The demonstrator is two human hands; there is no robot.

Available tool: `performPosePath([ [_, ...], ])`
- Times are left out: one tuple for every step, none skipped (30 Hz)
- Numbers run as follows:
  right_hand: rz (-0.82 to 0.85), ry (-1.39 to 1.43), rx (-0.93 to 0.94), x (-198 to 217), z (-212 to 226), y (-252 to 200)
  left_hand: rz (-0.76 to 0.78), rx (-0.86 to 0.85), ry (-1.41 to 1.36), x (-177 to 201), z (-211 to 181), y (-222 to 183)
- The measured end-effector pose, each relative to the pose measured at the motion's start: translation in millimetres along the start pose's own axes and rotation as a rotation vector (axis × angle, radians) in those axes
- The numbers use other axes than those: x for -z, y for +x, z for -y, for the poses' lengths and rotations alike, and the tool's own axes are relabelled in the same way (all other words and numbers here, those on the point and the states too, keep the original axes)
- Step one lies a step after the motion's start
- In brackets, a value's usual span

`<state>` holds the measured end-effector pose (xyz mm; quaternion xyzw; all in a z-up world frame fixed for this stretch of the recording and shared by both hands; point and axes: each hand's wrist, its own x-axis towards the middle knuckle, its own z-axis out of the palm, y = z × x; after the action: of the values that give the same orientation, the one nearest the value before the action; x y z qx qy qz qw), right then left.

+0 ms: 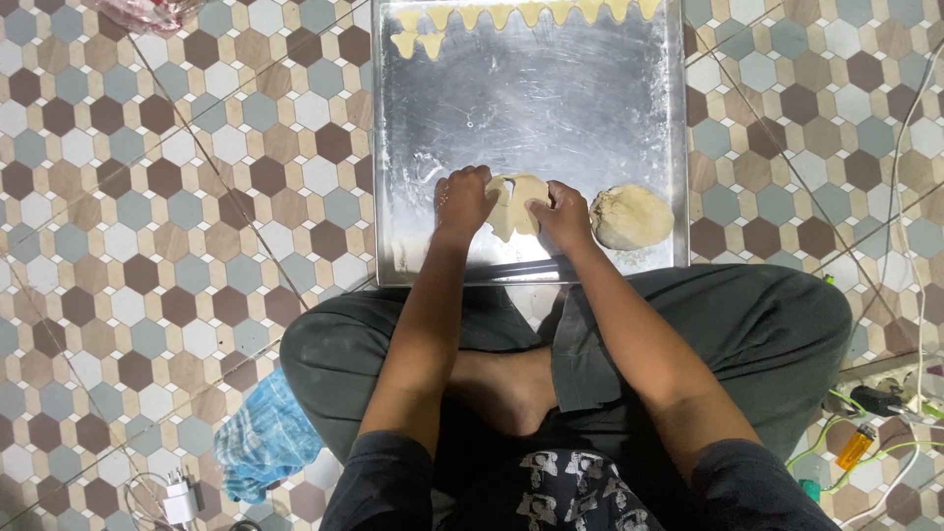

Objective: Rolling out dough and cutting it into shapes using a cookie cutter on a metal tray

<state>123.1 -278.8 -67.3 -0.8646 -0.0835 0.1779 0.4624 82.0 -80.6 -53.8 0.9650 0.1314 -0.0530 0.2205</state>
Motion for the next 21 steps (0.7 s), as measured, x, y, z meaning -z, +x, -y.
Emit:
performPosePath([
  [0.001, -0.002, -0.001, -0.7, -1.7, 0.8, 0.001, 0.001, -0.002, 0.7, -1.2, -0.8],
  [-0.015, -0.006, -0.006, -1.3, -3.2, 2.0, 0.005, 0.018, -0.014, 1.7, -2.5, -1.0],
  [-0.031, -0.010, -0.010, -1.7, -4.7, 3.3, 0.009, 0.034, -0.026, 2.7, -4.0, -1.3],
  [-0.031, -0.011, -0.010, -2.3, -4.7, 2.8, 0.009, 0.035, -0.026, 0.2, -2.7, -0.2],
  [-0.037, -0.006, -0.024, -2.7, -4.6, 2.2, 0.017, 0.051, -0.036, -2.2, -1.5, 0.9],
  [-0.043, -0.002, -0.038, -3.7, -4.4, 1.4, 0.026, 0.067, -0.046, -4.5, 0.1, 1.7],
  [-0.042, -0.002, -0.039, -4.8, -5.1, 1.8, 0.027, 0.068, -0.046, -10.3, 5.0, 3.8],
  [-0.048, 0.004, -0.035, -5.7, -5.8, 2.2, 0.020, 0.075, -0.034, -16.1, 9.7, 5.9],
  [-0.055, 0.010, -0.031, -6.6, -6.5, 2.5, 0.013, 0.082, -0.022, -21.8, 14.3, 7.9],
  [-0.053, 0.010, -0.030, -8.1, -9.4, 3.4, 0.012, 0.084, -0.022, -14.8, 13.8, 4.6],
  [-0.051, 0.012, -0.029, -9.4, -12.1, 4.2, -0.011, 0.104, -0.025, -7.7, 13.1, 1.3],
  [-0.051, 0.014, -0.027, -10.0, -15.2, 5.2, -0.033, 0.124, -0.028, -0.7, 11.7, -1.6],
  [-0.050, 0.014, -0.026, -9.4, -14.9, 6.2, -0.034, 0.125, -0.027, 5.8, 12.8, -4.6],
  [-0.049, 0.016, -0.030, -9.7, -14.5, 6.7, -0.040, 0.149, 0.032, 12.5, 14.7, -8.1],
  [-0.049, 0.018, -0.034, -9.9, -14.0, 7.0, -0.045, 0.174, 0.092, 19.2, 16.5, -11.7],
  [-0.046, 0.022, -0.032, -8.9, -11.6, 5.8, -0.047, 0.177, 0.096, 11.7, 22.8, -10.8],
  [-0.050, 0.017, -0.031, -7.9, -9.2, 4.3, -0.013, 0.194, 0.091, 4.3, 29.2, -10.2],
  [-0.054, 0.011, -0.029, -6.7, -6.4, 3.3, 0.020, 0.211, 0.086, -2.8, 35.7, -9.1],
  [-0.051, 0.014, -0.025, -8.0, -4.2, 3.5, 0.017, 0.214, 0.089, -1.1, 35.7, -12.2],
  [-0.057, 0.043, -0.014, -7.4, -2.7, 3.7, 0.025, 0.207, 0.069, -0.3, 34.0, -14.3],
  [-0.062, 0.072, -0.003, -6.6, -1.4, 4.0, 0.032, 0.199, 0.050, 0.5, 32.1, -16.4],
])
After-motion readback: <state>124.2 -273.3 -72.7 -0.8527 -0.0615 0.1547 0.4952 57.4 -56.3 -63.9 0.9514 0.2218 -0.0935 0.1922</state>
